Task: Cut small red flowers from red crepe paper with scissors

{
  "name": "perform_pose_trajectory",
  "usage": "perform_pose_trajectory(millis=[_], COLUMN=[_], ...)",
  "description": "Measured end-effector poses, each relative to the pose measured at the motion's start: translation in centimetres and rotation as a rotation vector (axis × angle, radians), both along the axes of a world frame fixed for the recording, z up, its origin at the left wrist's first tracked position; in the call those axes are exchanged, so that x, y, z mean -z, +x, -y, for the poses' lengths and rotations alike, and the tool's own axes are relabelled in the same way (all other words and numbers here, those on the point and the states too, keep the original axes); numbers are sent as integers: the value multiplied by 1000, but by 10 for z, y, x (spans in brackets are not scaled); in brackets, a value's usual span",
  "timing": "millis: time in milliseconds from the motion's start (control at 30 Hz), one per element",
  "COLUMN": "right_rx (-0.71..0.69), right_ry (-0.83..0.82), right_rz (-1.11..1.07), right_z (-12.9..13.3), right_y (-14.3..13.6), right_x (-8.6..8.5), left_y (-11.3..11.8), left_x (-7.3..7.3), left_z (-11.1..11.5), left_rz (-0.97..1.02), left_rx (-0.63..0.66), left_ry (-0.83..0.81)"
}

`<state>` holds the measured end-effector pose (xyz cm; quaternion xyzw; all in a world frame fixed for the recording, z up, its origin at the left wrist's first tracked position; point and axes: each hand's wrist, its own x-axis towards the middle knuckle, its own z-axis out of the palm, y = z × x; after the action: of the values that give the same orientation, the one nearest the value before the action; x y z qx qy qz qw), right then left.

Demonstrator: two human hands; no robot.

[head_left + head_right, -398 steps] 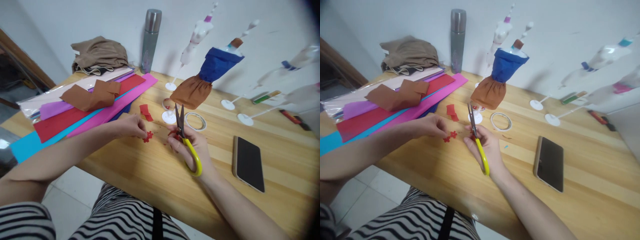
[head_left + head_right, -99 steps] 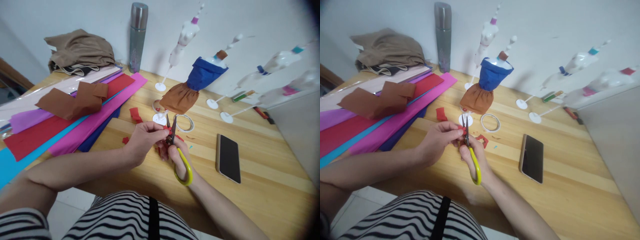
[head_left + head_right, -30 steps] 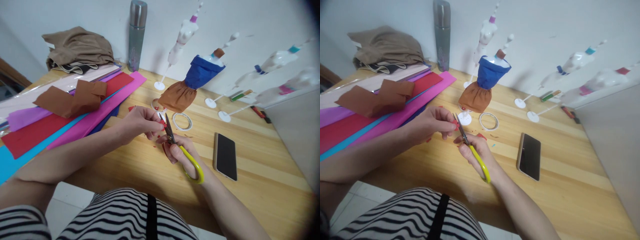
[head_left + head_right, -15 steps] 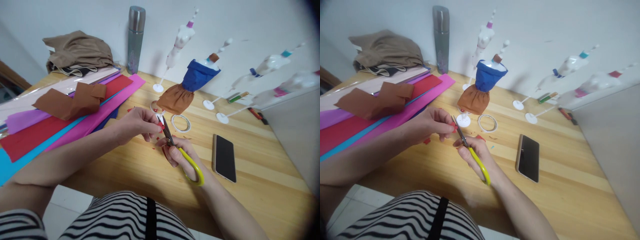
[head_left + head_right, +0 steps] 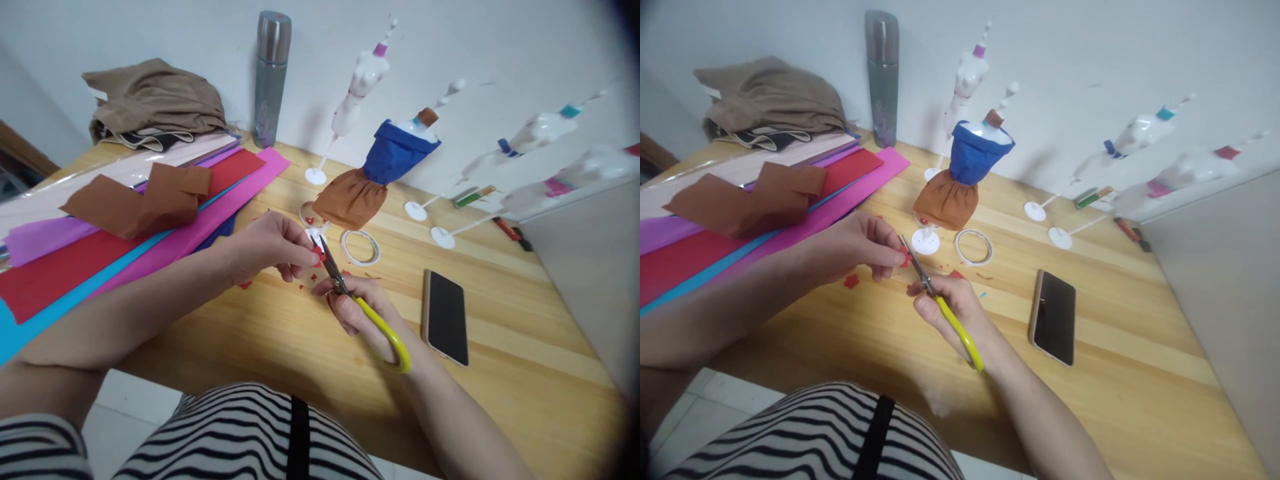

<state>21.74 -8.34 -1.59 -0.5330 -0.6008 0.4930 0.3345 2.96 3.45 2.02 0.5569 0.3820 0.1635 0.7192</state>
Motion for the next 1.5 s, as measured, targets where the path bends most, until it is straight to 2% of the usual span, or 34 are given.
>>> perform_pose_trajectory(millis=[300, 500, 767, 1067, 1500], right_rx=[35, -64, -89, -125, -72], right_ry=[-7, 27, -14, -7, 19], right_rz=[50, 117, 129, 166, 222], right_z=[3, -3, -7, -7, -8], right_y=[2, 5, 3, 9, 10], right_x=[-10, -16, -25, -22, -22], left_y=[-3, -3, -3, -3, -5], left_x=[-12, -15, -12, -5, 2], left_z=[2, 3, 3, -3, -4], left_rz=[-53, -72, -61, -60, -30], left_rx=[37, 45, 52, 80, 103], left_ry=[-64, -89, -98, -115, -138])
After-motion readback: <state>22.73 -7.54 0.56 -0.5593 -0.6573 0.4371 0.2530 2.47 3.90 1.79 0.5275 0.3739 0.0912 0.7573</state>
